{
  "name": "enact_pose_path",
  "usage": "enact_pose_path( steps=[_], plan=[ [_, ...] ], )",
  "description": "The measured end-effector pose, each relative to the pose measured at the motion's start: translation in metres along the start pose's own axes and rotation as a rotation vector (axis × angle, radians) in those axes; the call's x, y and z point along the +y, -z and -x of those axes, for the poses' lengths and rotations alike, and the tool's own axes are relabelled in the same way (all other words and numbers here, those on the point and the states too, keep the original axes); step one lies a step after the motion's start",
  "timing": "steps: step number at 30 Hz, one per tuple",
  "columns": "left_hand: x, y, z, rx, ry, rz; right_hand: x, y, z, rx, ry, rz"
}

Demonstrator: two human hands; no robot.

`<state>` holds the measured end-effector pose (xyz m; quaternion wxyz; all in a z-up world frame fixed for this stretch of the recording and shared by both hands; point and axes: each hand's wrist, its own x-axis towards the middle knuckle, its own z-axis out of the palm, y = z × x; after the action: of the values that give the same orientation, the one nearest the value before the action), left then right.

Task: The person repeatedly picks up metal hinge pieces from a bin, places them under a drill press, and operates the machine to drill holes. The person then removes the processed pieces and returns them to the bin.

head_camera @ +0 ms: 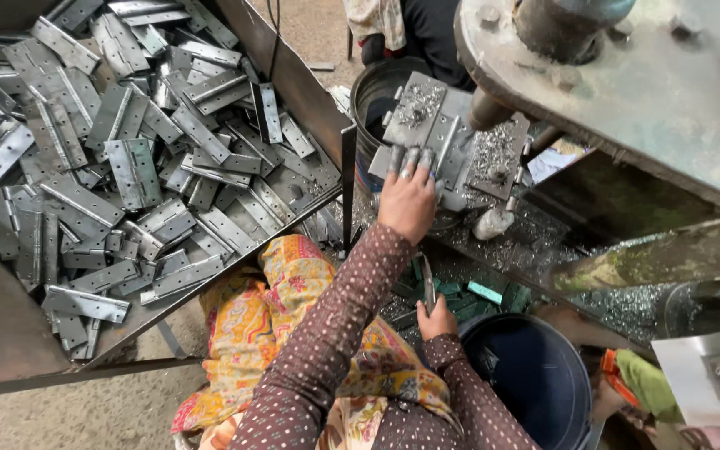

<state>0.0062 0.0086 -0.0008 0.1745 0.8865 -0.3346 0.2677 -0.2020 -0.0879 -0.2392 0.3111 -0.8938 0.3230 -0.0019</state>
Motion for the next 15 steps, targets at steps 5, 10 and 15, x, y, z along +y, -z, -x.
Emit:
enact_pose_path(
  steps=[5,10,15],
  plan=[
    [-0.002,-0.009,-0.017,-0.178,0.06,0.08,-0.013,0.067,-0.004,-0.139,0.043,0.134],
    [0.002,-0.039,-0.037,-0.151,0.077,0.072,-0.007,0.061,0.001,-0.131,0.001,0.065],
    [0.001,-0.031,-0.021,-0.133,0.047,0.088,0.004,-0.004,-0.006,0.021,0.018,0.024]
  ],
)
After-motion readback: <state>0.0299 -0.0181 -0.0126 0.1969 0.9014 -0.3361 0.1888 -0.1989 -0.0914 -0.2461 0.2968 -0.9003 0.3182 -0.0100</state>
